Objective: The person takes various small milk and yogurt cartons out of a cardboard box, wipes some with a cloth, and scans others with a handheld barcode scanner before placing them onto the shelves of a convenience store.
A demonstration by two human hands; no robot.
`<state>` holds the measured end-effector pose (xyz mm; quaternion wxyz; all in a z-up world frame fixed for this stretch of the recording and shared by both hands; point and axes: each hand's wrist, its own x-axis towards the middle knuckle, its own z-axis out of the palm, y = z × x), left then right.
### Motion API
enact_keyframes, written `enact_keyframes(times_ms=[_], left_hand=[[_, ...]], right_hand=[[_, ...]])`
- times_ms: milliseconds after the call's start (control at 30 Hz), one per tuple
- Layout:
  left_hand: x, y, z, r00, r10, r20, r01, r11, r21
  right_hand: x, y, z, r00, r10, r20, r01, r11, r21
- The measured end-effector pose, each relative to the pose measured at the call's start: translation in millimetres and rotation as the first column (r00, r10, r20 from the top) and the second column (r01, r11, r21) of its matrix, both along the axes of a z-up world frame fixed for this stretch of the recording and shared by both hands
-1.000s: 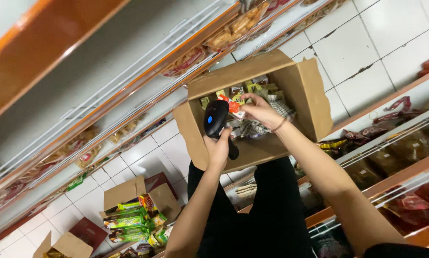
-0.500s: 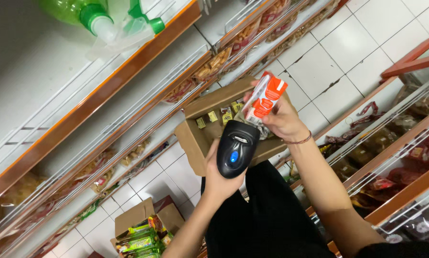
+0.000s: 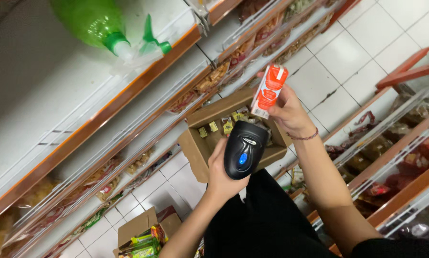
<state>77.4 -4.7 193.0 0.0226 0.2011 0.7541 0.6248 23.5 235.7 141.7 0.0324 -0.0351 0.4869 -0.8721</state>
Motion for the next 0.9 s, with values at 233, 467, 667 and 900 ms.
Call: enact_keyframes(times_ms=[233,467,667,900], left_hand=[[-22.3,-27.3,13.2,0.962,-0.005,0.272,-0.052,0.978,0.204],[-54.8,-80.2,60.1,0.977,-0.003,0.212,-0.057,0.959,0.277],[-73.3,-123.4,104.0,0.991,0.132,0.001,-0.129,0.97,0.208],[-112.5,-139.5,136.5,0.967,0.246,-0.068,-0.228,0.952,0.203]], right_hand=[[-5.3,-29.5,6.4,0.99,0.129,0.055,-0.117,0.974,-0.192],[-34.2,-75.2,98.6,0.99,0.119,0.075,-0.111,0.988,-0.105],[-73.9,-107.4,187.4,0.969,0.05,-0.241,-0.016,0.99,0.141],[-118.2,-127.4,248.0,0.853,-0.015,-0.522,0.141,0.969,0.202]])
